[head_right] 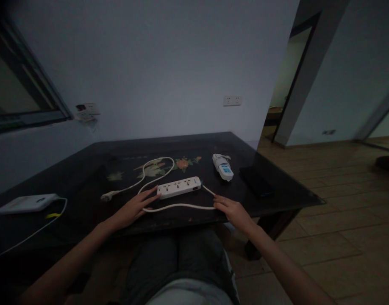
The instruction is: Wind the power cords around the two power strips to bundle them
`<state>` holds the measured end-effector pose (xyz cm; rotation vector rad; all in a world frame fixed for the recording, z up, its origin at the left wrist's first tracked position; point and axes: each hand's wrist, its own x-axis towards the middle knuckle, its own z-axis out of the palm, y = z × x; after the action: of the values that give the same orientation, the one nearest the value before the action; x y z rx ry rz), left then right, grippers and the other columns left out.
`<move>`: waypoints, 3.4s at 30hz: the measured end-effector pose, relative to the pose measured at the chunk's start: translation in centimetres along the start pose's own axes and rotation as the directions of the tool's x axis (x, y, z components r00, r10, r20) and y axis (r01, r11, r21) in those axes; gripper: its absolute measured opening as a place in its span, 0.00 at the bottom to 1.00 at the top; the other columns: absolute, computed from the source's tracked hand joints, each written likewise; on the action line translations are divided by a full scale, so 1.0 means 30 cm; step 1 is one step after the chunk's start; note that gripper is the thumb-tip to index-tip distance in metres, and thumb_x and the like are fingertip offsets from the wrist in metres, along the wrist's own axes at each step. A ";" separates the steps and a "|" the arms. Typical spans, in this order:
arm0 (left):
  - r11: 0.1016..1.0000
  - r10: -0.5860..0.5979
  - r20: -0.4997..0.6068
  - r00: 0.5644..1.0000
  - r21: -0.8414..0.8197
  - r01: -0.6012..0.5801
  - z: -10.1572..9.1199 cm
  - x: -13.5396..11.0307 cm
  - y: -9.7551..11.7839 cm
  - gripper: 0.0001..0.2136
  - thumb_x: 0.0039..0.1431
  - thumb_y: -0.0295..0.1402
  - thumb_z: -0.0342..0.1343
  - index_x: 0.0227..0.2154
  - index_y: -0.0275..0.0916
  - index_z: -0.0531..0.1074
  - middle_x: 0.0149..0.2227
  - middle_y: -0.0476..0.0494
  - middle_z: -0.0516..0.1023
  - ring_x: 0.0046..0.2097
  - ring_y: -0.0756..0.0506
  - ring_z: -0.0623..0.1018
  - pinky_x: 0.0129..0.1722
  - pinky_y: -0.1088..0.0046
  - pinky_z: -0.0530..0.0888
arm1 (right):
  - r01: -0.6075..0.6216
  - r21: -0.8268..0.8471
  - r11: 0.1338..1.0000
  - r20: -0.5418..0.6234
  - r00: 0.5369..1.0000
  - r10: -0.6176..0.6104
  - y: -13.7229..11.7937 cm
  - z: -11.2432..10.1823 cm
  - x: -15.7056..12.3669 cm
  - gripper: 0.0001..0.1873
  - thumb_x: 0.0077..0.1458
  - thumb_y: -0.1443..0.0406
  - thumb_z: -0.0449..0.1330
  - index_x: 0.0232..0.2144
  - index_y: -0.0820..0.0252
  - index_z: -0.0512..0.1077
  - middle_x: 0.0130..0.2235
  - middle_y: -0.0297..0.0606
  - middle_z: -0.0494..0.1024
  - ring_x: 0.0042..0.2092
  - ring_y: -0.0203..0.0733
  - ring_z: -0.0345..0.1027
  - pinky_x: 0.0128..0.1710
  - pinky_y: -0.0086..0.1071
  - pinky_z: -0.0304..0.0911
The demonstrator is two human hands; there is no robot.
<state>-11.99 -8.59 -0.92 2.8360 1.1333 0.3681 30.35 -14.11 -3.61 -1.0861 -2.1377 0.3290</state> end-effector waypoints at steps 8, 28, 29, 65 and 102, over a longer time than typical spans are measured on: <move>0.993 -0.028 0.130 0.991 -0.111 0.042 -0.002 -0.010 -0.002 0.38 0.56 0.50 0.55 0.65 0.52 0.44 0.69 0.41 0.41 0.66 0.34 0.53 0.62 0.53 0.57 | 0.036 -0.146 0.989 0.080 0.997 -0.025 -0.026 0.008 -0.026 0.21 0.60 0.69 0.51 0.54 0.54 0.69 0.58 0.41 0.70 0.60 0.45 0.62 0.58 0.43 0.62; 0.948 -0.064 -0.151 0.986 -0.317 0.013 -0.001 0.123 0.234 0.18 0.64 0.37 0.48 0.56 0.45 0.64 0.56 0.42 0.70 0.58 0.42 0.68 0.58 0.60 0.65 | -0.185 0.157 0.970 -0.322 0.919 0.228 -0.172 -0.003 0.069 0.23 0.60 0.61 0.55 0.57 0.55 0.64 0.57 0.44 0.69 0.56 0.47 0.65 0.56 0.44 0.61; 0.950 -0.061 -0.150 0.987 -0.313 0.011 0.011 0.129 0.241 0.18 0.63 0.36 0.49 0.56 0.45 0.64 0.56 0.42 0.70 0.57 0.42 0.69 0.58 0.60 0.66 | -0.189 0.166 0.968 -0.333 0.913 0.235 -0.174 0.000 0.076 0.23 0.59 0.61 0.55 0.57 0.56 0.65 0.57 0.44 0.70 0.56 0.47 0.66 0.56 0.43 0.61; 0.973 -0.231 -0.003 0.973 -0.017 0.231 0.053 0.411 0.153 0.26 0.50 0.46 0.61 0.50 0.38 0.67 0.52 0.34 0.72 0.53 0.35 0.72 0.50 0.60 0.69 | 0.062 -0.042 0.997 -0.256 0.964 -0.071 -0.180 0.114 -0.046 0.18 0.58 0.71 0.51 0.42 0.48 0.76 0.42 0.39 0.79 0.48 0.48 0.71 0.50 0.49 0.67; 0.922 -0.298 -0.763 0.574 -0.074 0.381 -0.990 0.341 -0.029 0.35 0.47 0.47 0.61 0.56 0.37 0.61 0.50 0.35 0.74 0.48 0.36 0.74 0.48 0.58 0.70 | 0.090 0.466 0.880 -0.494 0.852 0.174 -0.288 -0.388 0.709 0.27 0.46 0.41 0.58 0.21 0.59 0.67 0.16 0.25 0.54 0.18 0.30 0.45 0.17 0.26 0.41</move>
<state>-12.67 -1.76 29.74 2.4234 1.8164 1.6289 24.68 -3.74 19.26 -0.8129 -1.4377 0.4854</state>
